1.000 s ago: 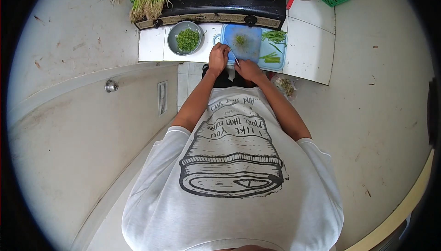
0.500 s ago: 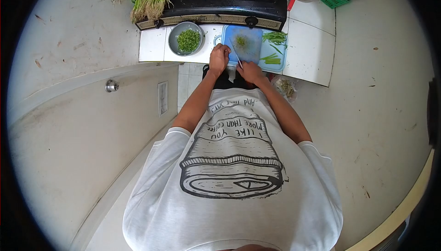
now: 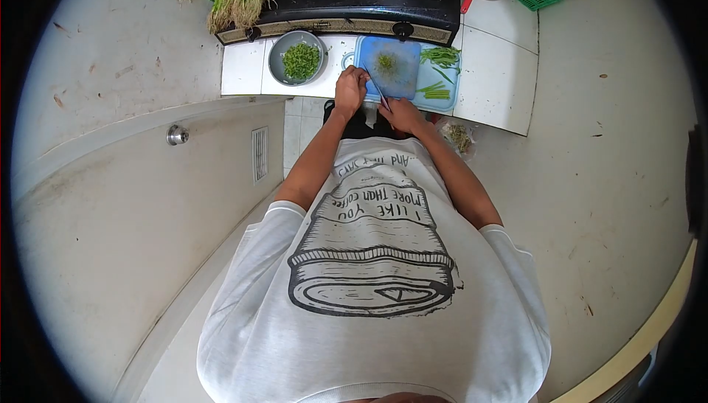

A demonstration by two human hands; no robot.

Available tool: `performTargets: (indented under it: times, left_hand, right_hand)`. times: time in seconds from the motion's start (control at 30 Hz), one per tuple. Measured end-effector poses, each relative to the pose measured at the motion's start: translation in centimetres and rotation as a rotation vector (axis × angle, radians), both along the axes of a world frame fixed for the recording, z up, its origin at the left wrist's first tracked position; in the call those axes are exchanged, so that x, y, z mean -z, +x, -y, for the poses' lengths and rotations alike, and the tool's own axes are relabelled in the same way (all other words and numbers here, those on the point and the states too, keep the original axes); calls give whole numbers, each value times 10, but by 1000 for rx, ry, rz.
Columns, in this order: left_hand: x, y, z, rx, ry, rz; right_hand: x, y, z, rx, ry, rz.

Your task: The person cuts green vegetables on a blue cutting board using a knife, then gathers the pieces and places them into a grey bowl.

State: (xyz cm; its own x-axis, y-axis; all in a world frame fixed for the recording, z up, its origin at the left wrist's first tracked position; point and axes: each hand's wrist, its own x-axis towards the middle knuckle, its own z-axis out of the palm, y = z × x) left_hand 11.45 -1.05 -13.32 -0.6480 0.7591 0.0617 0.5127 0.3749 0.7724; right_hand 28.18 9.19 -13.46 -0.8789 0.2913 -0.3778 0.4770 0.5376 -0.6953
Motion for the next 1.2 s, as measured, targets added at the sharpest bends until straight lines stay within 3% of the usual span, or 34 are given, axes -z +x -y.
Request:
performTargets:
  times: [1.2]
  left_hand:
    - [3,0,1,21,-35,-75]
  right_hand:
    - [-13,-5,8,-33,182,148]
